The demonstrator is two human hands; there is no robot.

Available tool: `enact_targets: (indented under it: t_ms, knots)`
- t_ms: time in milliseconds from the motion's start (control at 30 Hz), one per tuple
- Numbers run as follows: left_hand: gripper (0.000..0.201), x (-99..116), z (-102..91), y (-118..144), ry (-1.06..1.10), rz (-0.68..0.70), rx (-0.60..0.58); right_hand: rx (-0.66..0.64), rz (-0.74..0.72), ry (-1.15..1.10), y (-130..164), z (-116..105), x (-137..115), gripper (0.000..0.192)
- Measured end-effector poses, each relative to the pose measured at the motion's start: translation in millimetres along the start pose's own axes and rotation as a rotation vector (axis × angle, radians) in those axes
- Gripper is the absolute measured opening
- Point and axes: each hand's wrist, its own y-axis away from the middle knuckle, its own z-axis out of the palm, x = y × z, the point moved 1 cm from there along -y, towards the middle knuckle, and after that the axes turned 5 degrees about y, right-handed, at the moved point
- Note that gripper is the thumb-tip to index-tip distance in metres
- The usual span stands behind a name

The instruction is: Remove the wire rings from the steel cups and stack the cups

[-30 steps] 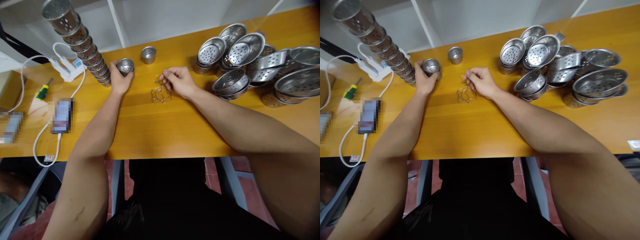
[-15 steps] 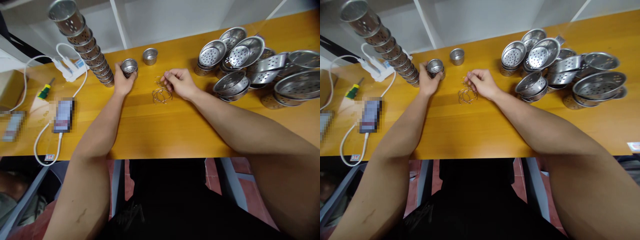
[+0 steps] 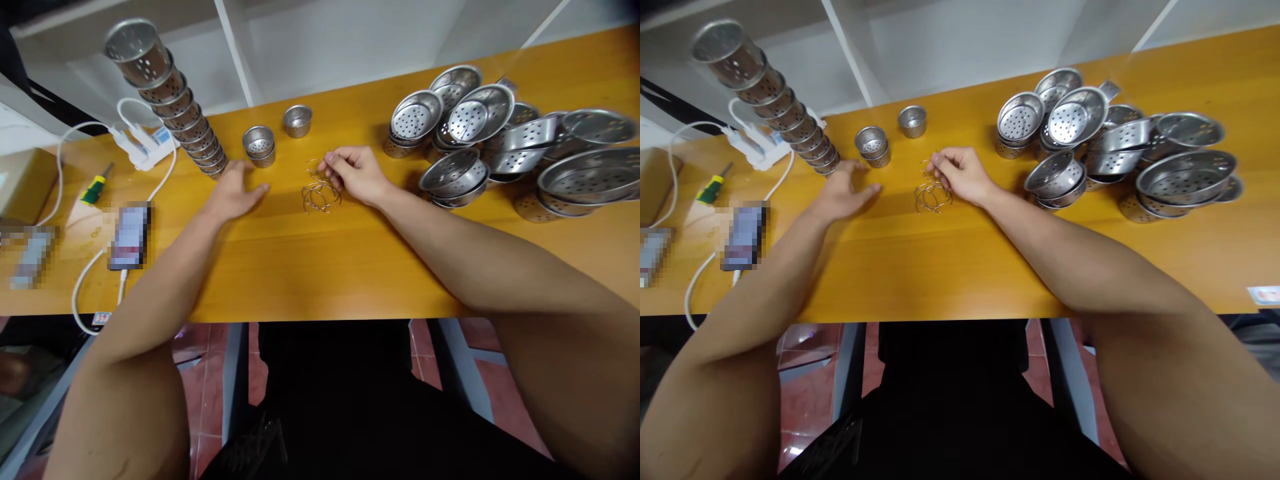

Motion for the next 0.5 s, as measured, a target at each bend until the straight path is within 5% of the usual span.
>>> enact_targets:
  t_ms: [133, 233, 333, 500]
  knots:
    - [0.033, 14, -51.9, 43, -0.151, -0.335, 0.054, -0.016, -0.017, -0.016, 0, 1, 2, 0.058]
    - [0.067, -2, -71.4, 41, -0.084, -0.522, 0.198, -0.022, -0.024, -0.025, -1, 3, 1, 0.059]
    - [0.104, -18, -68.0, 22, 0.099, -0.473, 0.264, -0.018, -0.036, -0.036, 0, 4, 0, 0.063]
    - [0.102, -19, -51.3, -21, 0.180, -0.233, 0.295, 0.001, -0.007, 0.003, 3, 3, -4, 0.061]
